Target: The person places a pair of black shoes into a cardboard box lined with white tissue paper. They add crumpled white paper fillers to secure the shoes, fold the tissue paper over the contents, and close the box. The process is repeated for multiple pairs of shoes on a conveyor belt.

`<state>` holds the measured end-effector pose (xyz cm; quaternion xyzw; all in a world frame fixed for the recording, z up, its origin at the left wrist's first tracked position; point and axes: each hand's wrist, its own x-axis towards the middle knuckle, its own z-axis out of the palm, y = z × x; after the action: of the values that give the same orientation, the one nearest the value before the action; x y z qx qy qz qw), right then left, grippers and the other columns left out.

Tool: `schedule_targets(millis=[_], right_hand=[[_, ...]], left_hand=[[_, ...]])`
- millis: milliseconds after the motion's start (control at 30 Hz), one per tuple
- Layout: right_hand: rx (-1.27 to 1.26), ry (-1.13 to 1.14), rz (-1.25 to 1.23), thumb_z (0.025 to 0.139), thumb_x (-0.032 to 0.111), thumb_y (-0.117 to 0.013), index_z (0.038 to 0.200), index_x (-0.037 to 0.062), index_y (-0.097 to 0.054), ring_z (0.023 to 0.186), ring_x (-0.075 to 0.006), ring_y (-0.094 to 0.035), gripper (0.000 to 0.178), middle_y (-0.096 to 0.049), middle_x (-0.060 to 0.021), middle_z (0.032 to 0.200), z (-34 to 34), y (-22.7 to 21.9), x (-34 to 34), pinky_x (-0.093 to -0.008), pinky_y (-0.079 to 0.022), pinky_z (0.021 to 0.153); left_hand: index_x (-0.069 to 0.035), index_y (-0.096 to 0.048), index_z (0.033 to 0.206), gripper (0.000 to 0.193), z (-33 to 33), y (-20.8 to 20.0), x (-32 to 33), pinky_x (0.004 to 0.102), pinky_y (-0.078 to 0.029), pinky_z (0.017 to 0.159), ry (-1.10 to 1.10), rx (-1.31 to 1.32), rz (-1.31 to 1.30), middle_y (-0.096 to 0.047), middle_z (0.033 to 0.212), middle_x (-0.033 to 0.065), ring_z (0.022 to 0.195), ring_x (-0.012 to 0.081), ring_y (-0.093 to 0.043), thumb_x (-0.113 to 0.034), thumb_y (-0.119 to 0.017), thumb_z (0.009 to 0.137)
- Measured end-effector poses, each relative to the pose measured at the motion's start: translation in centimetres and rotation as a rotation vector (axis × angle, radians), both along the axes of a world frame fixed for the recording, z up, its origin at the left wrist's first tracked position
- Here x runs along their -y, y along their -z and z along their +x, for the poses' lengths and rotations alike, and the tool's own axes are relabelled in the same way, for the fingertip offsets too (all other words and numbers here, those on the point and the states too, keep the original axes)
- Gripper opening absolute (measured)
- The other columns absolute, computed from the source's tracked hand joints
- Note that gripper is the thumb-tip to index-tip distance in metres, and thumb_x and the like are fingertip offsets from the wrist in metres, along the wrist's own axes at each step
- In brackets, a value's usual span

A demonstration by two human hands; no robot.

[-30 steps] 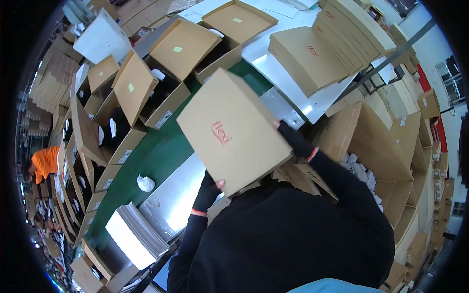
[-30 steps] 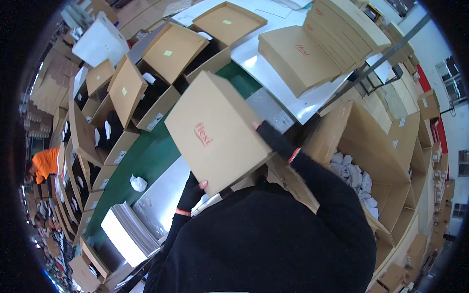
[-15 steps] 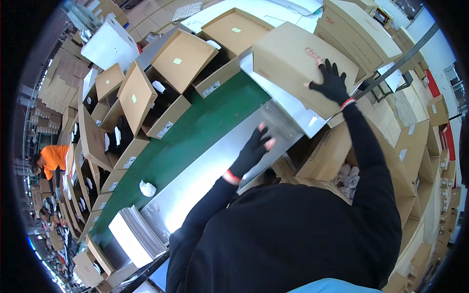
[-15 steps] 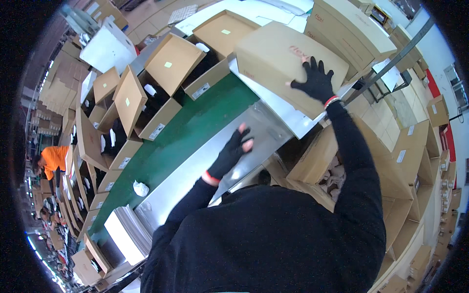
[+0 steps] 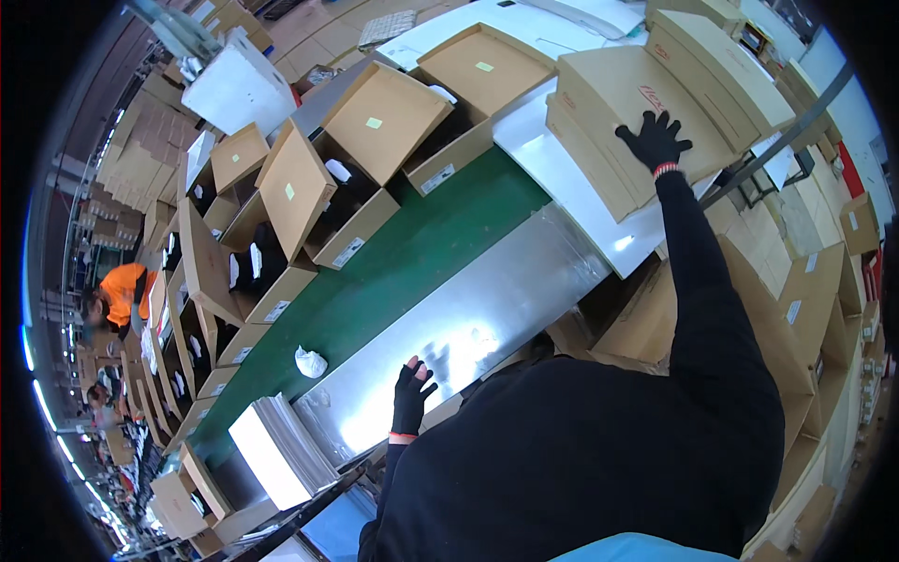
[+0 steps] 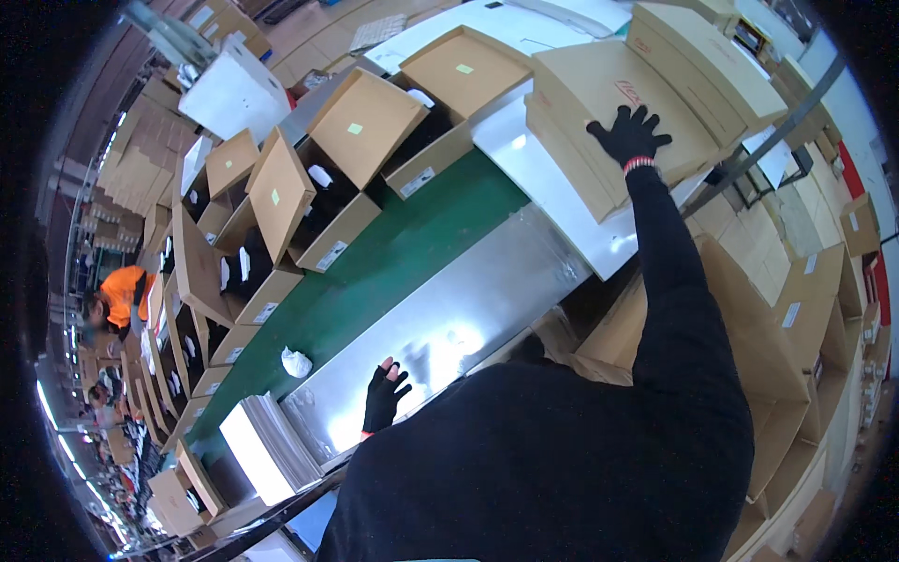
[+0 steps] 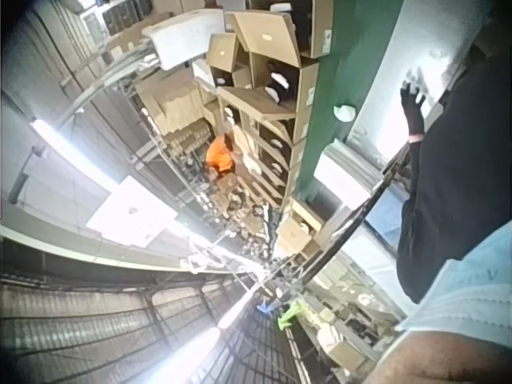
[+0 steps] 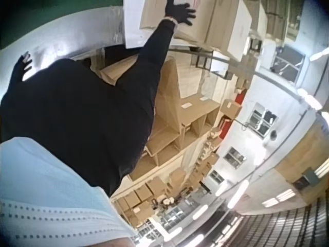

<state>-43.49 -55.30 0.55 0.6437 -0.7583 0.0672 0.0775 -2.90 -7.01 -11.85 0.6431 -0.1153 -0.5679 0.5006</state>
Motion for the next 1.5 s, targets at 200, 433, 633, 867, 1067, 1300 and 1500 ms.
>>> schedule_targets(millis=[200,433,633,867,1067,1300,1500], right_hand=[[1.648,-0.258,0.087,0.083,0.025,-0.071,0.118,0.0002,-0.05,0.108,-0.0336,-0.057,0.048,-0.059,-0.0191,0.116,10.3,8.9,-7.5,-0.0424,-0.05,0.089],[1.798,0.092,-0.438,0.085,0.009,-0.062,0.117,-0.0015,-0.053,0.118,-0.0282,-0.049,0.034,-0.056,-0.0174,0.112,-2.1,22.4,2.0,-0.0448,-0.047,0.101],[1.315,0.084,-0.107,0.087,0.015,-0.061,0.117,0.0023,-0.058,0.118,-0.0197,-0.051,0.033,-0.058,-0.0142,0.117,-2.7,21.5,-0.5,-0.0323,-0.045,0.096],[3.405,0.526,0.053,0.085,0.016,-0.059,0.143,0.0063,-0.038,0.114,-0.0207,-0.053,0.062,-0.051,-0.0109,0.135,-15.6,25.7,1.5,-0.0356,-0.04,0.103],[2.972,0.717,0.211,0.094,0.024,-0.053,0.143,0.0014,-0.035,0.129,-0.0211,-0.045,0.057,-0.044,-0.0112,0.144,-4.2,20.3,-5.1,-0.0367,-0.037,0.105],[1.235,-0.422,0.549,0.099,0.027,-0.045,0.123,0.0012,-0.051,0.11,-0.0278,-0.056,0.036,-0.056,-0.0186,0.121,4.7,22.2,-20.0,-0.043,-0.044,0.098],[2.339,0.226,0.79,0.096,0.028,-0.053,0.122,0.0063,-0.049,0.1,-0.0337,-0.06,0.034,-0.059,-0.0195,0.109,9.8,17.1,-27.5,-0.0466,-0.05,0.089]], left_hand=[[0.002,-0.033,0.143,0.066,-1.0,-0.7,-1.0,0.0401,-0.05,0.091,-0.035,-0.004,0.057,-0.042,0.139,0.0163,0.119,0.0269,-0.052,-0.028,-0.062,0.092],[0.001,-0.03,0.144,0.072,0.1,-0.2,1.9,0.042,-0.048,0.093,0.135,-0.029,0.033,-0.047,0.133,0.0141,0.119,0.0283,-0.052,-0.033,-0.064,0.09],[0.0,-0.034,0.141,0.065,-0.6,-1.4,-1.5,0.0402,-0.049,0.091,0.013,0.011,0.081,-0.047,0.133,0.0138,0.116,0.0266,-0.054,-0.032,-0.062,0.092],[-0.007,-0.046,0.135,0.055,-0.6,-0.2,-2.9,0.0368,-0.048,0.089,0.0,-0.094,0.098,-0.055,0.121,0.0058,0.11,0.0194,-0.055,-0.034,-0.063,0.09],[-0.007,-0.048,0.134,0.05,1.2,2.1,-5.3,0.0305,-0.049,0.082,-0.049,-0.122,0.032,-0.058,0.114,0.0037,0.096,0.0137,-0.057,-0.03,-0.062,0.092],[0.0,-0.045,0.134,0.061,6.7,11.4,-0.7,0.0291,-0.051,0.08,0.372,0.34,-0.139,-0.063,0.117,0.0127,0.092,0.015,-0.064,-0.036,-0.065,0.089],[-0.002,-0.035,0.141,0.072,14.4,5.1,14.7,0.0449,-0.038,0.103,0.49,1.369,-0.393,-0.043,0.137,0.025,0.123,0.0385,-0.047,-0.032,-0.065,0.084]])
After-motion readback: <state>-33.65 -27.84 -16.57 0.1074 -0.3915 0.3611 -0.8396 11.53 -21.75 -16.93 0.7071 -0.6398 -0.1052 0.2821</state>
